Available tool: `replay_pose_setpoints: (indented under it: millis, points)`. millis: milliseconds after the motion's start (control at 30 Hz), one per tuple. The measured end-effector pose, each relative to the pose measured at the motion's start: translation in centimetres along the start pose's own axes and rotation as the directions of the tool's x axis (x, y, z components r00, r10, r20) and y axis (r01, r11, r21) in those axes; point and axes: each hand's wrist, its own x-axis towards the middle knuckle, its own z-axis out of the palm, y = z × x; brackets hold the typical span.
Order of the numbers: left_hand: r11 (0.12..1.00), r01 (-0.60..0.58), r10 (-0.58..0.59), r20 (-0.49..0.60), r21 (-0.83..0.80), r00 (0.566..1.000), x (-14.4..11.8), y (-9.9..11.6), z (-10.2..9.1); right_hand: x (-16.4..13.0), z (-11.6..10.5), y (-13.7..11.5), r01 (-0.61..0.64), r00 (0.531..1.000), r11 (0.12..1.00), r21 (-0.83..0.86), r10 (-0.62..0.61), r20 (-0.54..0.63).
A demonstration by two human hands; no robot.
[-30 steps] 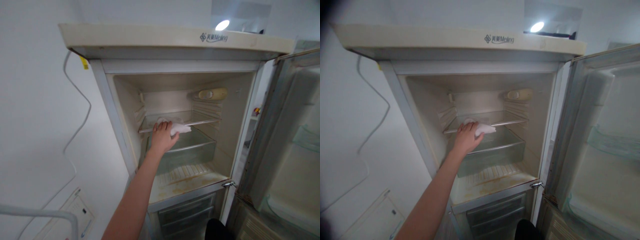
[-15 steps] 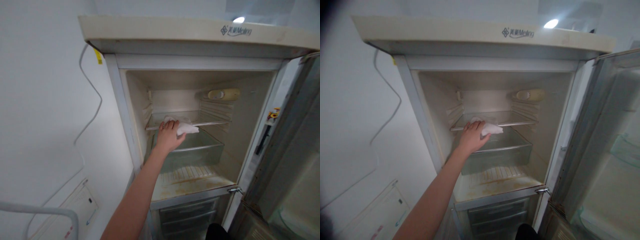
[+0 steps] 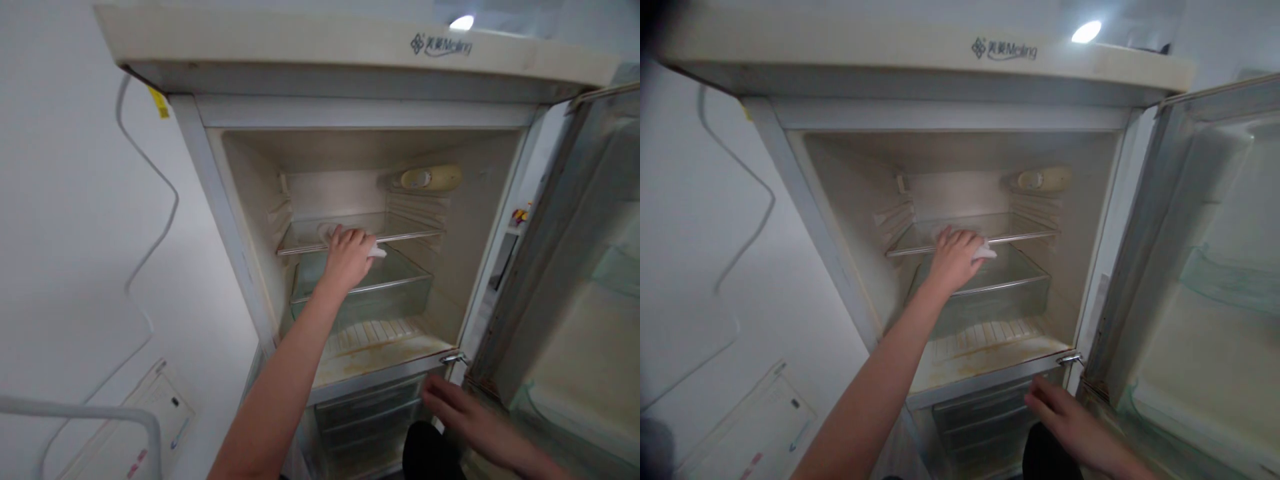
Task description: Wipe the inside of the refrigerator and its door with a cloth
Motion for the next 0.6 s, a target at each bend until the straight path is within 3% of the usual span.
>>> replay_pose_setpoints:
  millis: [67, 167, 267, 333, 433, 533, 600]
  points:
    - [0.997, 0.038, -0.041, -0.054, -0.064, 0.998, 0.3, 0.1, -0.7, 2.3, 0.1, -0.8, 0.02, 0.999, 0.987, 0.159, -0.026, 0.034]
    - [0.947, 0.149, -0.221, -0.239, -0.286, 0.945, -0.2, 0.5, -2.7, 6.2, 0.8, -3.4, 0.164, 0.982, 0.931, 0.327, -0.122, -0.147]
    - [0.865, 0.061, -0.268, -0.356, -0.498, 0.895, -1.7, 1.7, -5.5, 8.6, 1.3, -6.6, 0.309, 0.948, 0.873, 0.377, -0.253, -0.191]
    - [0.802, -0.045, -0.199, -0.338, -0.595, 0.92, -2.7, 2.6, -7.2, 9.4, 1.5, -8.2, 0.364, 0.931, 0.807, 0.465, -0.324, -0.166]
    - [0.739, -0.102, -0.104, -0.262, -0.666, 0.959, -3.7, 3.9, -9.0, 10.1, 1.8, -9.4, 0.369, 0.926, 0.701, 0.61, -0.336, -0.174]
    - [0.742, -0.125, -0.001, -0.187, -0.658, 0.982, -4.3, 4.9, -9.7, 11.0, 2.3, -9.2, 0.333, 0.94, 0.648, 0.685, -0.17, -0.297]
    - [0.742, -0.157, 0.083, -0.142, -0.652, 0.986, -4.5, 5.5, -9.7, 11.4, 2.5, -8.7, 0.328, 0.921, 0.617, 0.715, -0.039, -0.389]
